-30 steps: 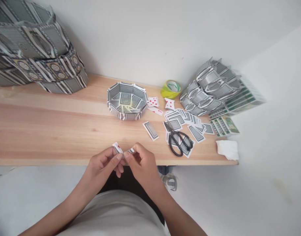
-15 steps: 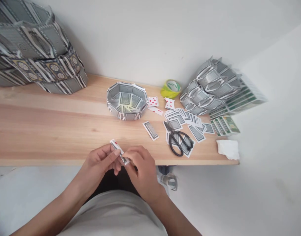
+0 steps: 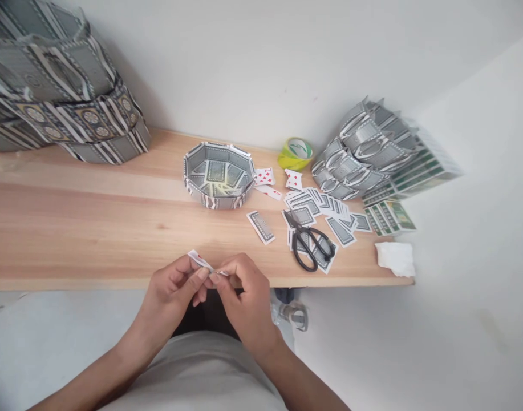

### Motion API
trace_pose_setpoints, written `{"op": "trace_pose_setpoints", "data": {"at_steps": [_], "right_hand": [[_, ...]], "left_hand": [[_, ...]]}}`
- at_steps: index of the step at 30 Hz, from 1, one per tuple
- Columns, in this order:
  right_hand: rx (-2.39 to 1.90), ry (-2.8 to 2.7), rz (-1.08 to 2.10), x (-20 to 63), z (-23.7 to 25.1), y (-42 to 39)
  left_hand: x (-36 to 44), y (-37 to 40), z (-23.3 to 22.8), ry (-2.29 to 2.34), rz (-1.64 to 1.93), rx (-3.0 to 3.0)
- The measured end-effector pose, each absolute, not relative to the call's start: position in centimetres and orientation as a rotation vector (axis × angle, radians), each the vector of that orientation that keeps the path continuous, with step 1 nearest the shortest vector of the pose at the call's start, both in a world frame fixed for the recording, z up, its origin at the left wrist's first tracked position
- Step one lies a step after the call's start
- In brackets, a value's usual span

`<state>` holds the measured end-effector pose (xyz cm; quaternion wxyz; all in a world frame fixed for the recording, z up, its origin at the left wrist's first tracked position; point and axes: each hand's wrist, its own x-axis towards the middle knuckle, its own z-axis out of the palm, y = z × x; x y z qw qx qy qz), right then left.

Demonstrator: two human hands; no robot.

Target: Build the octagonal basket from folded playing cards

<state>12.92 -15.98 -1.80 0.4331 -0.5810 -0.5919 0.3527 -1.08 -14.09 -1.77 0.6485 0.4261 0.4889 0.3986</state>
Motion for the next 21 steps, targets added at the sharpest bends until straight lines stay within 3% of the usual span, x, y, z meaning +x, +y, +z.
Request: {"op": "trace_pose_setpoints", "data": {"at_steps": [8, 21], "right_hand": [[-1.423, -1.207, 1.124, 12.0, -2.2, -16.1], [-1.467, -1.123, 1.133, 11.7, -2.6, -15.5]], "left_hand": [[-1.0, -14.4, -1.6, 1.112, 0.952, 0.979], [-0.9, -13.7, -1.6, 1.055, 0.922, 0.936]]}}
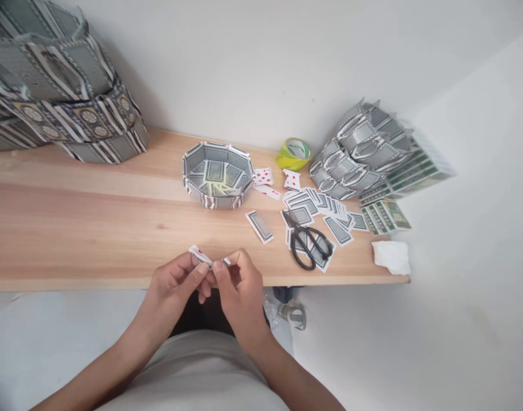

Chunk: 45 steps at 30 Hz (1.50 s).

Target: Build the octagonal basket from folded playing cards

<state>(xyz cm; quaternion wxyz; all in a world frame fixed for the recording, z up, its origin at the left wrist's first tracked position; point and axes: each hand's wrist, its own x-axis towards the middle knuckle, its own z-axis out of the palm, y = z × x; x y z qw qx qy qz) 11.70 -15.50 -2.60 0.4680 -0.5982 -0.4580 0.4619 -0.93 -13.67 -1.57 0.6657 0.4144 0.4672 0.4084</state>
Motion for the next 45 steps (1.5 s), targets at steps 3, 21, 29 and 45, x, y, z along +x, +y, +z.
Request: {"op": "trace_pose_setpoints", "data": {"at_steps": [3, 21, 29, 45], "right_hand": [[-1.479, -1.136, 1.151, 11.99, -2.82, -15.39], [-1.511, -1.179, 1.094, 11.93, -2.72, -15.33], [-1.473, -1.194, 1.095, 11.63, -2.43, -15.46], [-1.460, -1.135, 1.179, 11.96, -2.50, -15.54]], "left_hand": [[-1.10, -13.45, -1.56, 1.015, 0.903, 0.903], [-1.12, -13.39, -1.52, 1.068, 0.858, 0.946], [-1.08, -13.86, -1.92, 1.110, 0.902, 1.007], [-1.12, -13.73, -1.83, 1.080, 0.893, 1.004]]}}
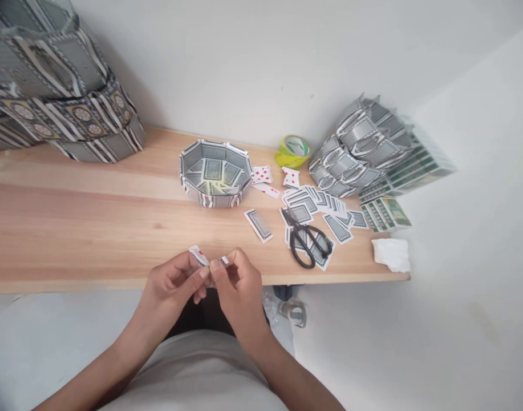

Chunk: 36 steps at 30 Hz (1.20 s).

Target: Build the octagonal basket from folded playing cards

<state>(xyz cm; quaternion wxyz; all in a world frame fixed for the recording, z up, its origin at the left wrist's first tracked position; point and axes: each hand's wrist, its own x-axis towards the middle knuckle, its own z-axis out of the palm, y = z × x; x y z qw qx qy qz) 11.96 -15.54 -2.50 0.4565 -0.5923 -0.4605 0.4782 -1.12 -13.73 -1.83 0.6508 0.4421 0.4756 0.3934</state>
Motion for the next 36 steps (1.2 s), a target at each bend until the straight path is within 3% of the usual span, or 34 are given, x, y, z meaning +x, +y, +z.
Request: {"op": "trace_pose_setpoints", "data": {"at_steps": [6, 16, 30, 36], "right_hand": [[-1.423, -1.141, 1.289, 12.6, -1.8, -15.1], [-1.381, -1.359, 1.418, 14.7, -1.1, -13.8], [-1.365, -1.247, 1.285, 13.9, -1.2, -14.2], [-1.404, -1.546, 0.986, 14.3, -1.0, -14.6]], "left_hand": [[-1.1, -13.4, -1.7, 1.004, 0.879, 1.000], [-2.2, -12.2, -1.2, 0.981, 0.547, 1.319], [-2.1, -12.5, -1.4, 0.924, 0.695, 1.147], [-2.0, -12.3, -1.0, 0.977, 0.681, 1.093]]}}
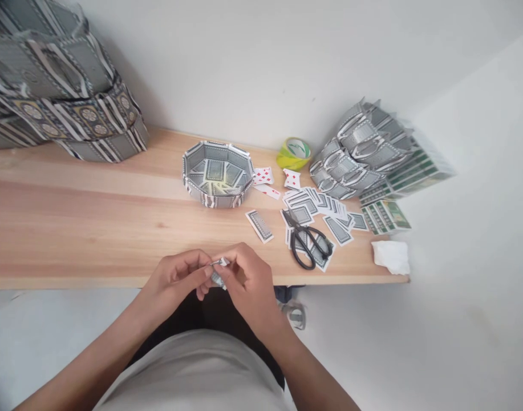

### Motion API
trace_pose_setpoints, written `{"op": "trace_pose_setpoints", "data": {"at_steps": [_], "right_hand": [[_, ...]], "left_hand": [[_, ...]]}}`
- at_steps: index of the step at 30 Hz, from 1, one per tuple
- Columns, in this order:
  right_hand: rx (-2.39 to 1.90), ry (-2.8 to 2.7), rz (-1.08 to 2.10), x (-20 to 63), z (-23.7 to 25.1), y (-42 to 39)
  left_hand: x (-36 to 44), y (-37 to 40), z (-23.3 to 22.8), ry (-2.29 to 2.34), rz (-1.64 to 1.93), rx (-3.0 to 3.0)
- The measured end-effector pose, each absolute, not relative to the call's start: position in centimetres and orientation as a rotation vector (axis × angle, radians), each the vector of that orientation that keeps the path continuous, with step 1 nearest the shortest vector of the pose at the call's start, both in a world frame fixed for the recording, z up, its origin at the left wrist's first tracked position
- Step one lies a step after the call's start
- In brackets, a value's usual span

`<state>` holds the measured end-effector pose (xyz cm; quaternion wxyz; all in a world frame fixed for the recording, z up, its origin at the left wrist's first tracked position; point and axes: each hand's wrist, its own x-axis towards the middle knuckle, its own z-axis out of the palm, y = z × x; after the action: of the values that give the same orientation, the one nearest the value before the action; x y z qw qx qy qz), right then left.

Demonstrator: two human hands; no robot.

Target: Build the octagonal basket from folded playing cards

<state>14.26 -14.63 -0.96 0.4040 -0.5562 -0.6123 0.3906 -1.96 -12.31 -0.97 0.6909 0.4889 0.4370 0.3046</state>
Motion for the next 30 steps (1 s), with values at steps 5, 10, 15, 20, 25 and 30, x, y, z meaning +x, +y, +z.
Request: {"op": "trace_pose_setpoints", "data": {"at_steps": [5, 10, 15, 20, 25, 30], "right_hand": [[-1.195, -1.800, 0.856, 15.2, -1.2, -14.3], [-1.052, -1.960, 0.784, 16.3, -1.6, -13.8], [-0.925, -2.049, 0.728, 16.9, -2.2, -13.3], [-1.045, -1.910, 0.931, 17.1, -3.2, -13.8], [-1.047, -1.817, 0.998, 17.1, -3.3, -14.0], [-0.962, -1.931, 0.914, 17.0, -2.8, -13.7]], "left_hand": [[-2.2, -12.2, -0.7, 0.969, 0.652, 1.034], [-2.4, -12.0, -0.7, 0.942, 0.621, 0.962], [-3.0, -11.5, -0.7, 0.860, 0.562, 0.965], [-3.6, -11.2, -1.0, 0.762, 0.483, 0.997], [-3.6, -11.1, -1.3, 0.759, 0.446, 1.022], [-3.2, -11.4, -0.8, 0.817, 0.497, 1.036]]}}
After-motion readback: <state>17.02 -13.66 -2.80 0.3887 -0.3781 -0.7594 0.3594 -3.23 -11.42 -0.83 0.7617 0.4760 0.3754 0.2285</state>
